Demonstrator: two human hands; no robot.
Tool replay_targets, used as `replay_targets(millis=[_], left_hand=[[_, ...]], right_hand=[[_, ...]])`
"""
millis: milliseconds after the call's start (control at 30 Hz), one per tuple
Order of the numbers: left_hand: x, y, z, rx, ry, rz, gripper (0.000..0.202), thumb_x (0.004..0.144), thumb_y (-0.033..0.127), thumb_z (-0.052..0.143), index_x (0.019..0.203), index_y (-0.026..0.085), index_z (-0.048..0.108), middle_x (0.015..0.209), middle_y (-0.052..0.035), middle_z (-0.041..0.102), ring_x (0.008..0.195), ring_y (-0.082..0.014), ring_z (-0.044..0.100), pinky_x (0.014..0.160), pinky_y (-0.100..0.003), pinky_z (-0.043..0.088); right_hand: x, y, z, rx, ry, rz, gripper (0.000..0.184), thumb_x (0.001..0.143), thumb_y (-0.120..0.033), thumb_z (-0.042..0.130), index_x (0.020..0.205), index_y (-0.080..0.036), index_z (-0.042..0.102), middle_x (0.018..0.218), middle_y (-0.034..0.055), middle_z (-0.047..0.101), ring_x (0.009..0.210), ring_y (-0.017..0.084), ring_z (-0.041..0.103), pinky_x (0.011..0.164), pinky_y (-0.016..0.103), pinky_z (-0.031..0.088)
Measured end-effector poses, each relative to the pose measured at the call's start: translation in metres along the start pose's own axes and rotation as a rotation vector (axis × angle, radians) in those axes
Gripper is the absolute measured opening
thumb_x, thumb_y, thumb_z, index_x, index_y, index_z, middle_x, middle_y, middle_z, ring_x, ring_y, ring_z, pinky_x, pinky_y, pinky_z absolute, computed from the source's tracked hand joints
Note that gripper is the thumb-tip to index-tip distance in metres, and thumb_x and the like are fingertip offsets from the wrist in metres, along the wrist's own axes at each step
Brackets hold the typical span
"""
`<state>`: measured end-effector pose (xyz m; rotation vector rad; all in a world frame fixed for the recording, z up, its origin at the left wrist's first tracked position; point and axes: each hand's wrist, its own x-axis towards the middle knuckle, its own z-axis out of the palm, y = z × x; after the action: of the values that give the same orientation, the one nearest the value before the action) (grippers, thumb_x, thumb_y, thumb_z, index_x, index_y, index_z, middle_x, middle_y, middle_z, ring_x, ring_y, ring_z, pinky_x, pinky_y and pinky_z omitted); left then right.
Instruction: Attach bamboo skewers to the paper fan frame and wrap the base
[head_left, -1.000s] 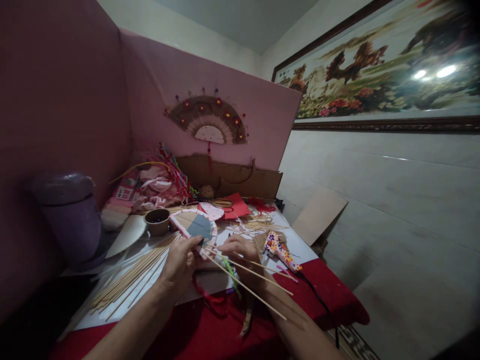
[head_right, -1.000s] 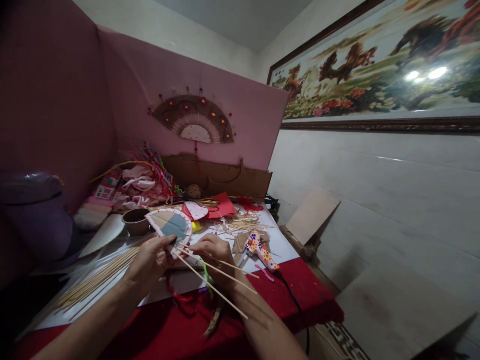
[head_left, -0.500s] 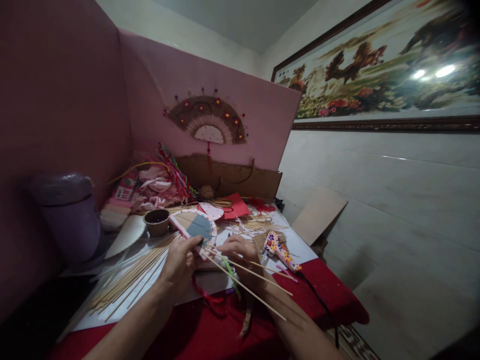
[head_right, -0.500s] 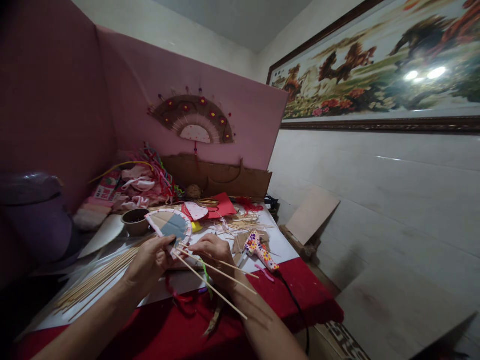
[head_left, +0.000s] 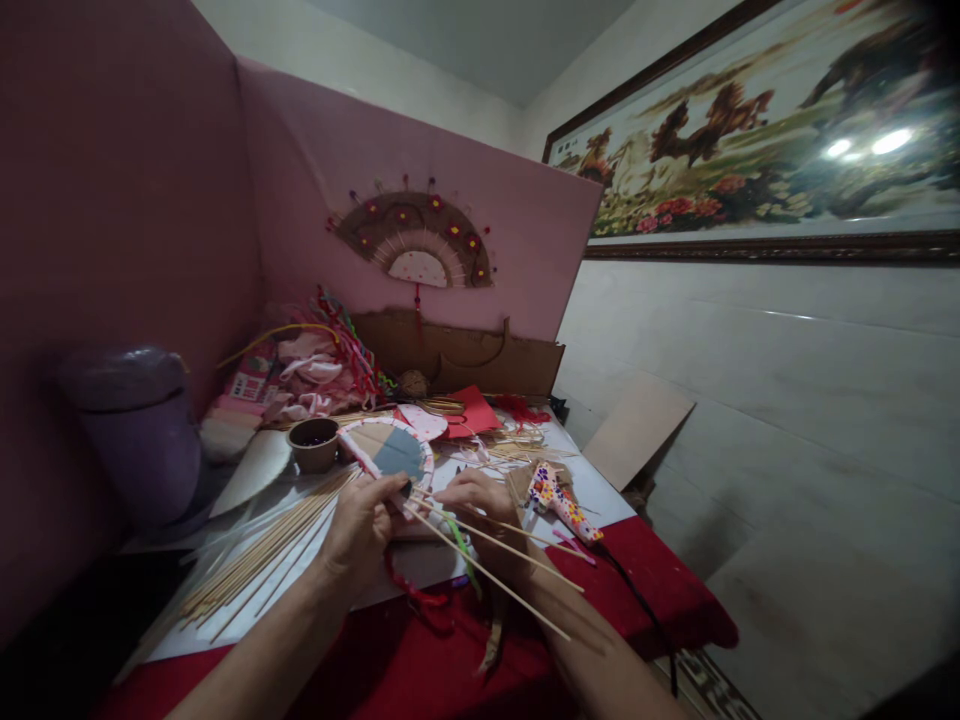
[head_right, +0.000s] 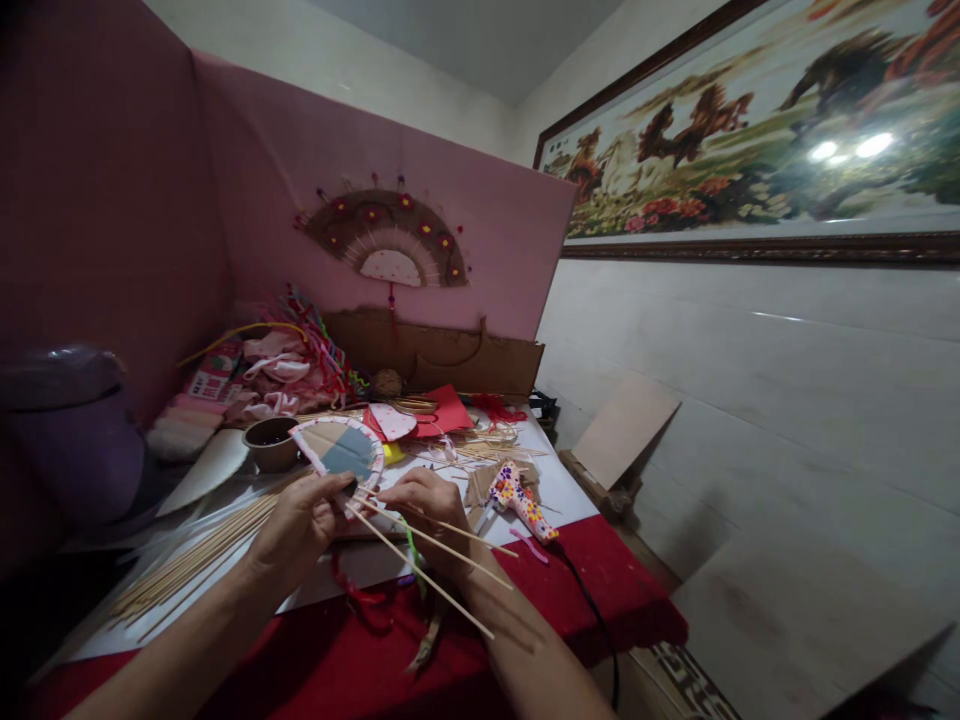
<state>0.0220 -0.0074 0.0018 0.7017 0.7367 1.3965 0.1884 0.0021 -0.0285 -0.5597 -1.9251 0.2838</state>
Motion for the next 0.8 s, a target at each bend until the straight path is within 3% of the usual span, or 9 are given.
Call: replay_targets(millis=[533,800], left_hand=[[0.0022,-0.0043,-0.0023,0.023,-0.012,0.016,0.022,0.051,0.012,0.073,0.066,0.012,0.057,0.057,-0.0002,0.062,0.050,-0.0131,0.055,0.049,-0.028,0.049],[0.0013,-0.0019,0.0018,0.026,0.030,0.002,0.023,0.046,0.012,0.075,0.058,0.012,0.055,0.050,0.0011,0.059,0.045,-0.0119,0.053,0.046,-0.027,0.049]], right_hand=[[-0.0004,-0.0002,-0.0008,0.026,-0.015,0.004,0.019,0.088,-0.022,0.049,0.094,-0.023,0.067,0.078,0.0028,0.059,0.074,0.015,0.057,0.065,0.028,0.044],[-0.0010,-0.0003,-0.0005,0.028,0.005,0.009,0.018,0.088,-0.024,0.050,0.093,-0.023,0.067,0.078,0.0028,0.059,0.073,0.015,0.057,0.065,0.028,0.044]])
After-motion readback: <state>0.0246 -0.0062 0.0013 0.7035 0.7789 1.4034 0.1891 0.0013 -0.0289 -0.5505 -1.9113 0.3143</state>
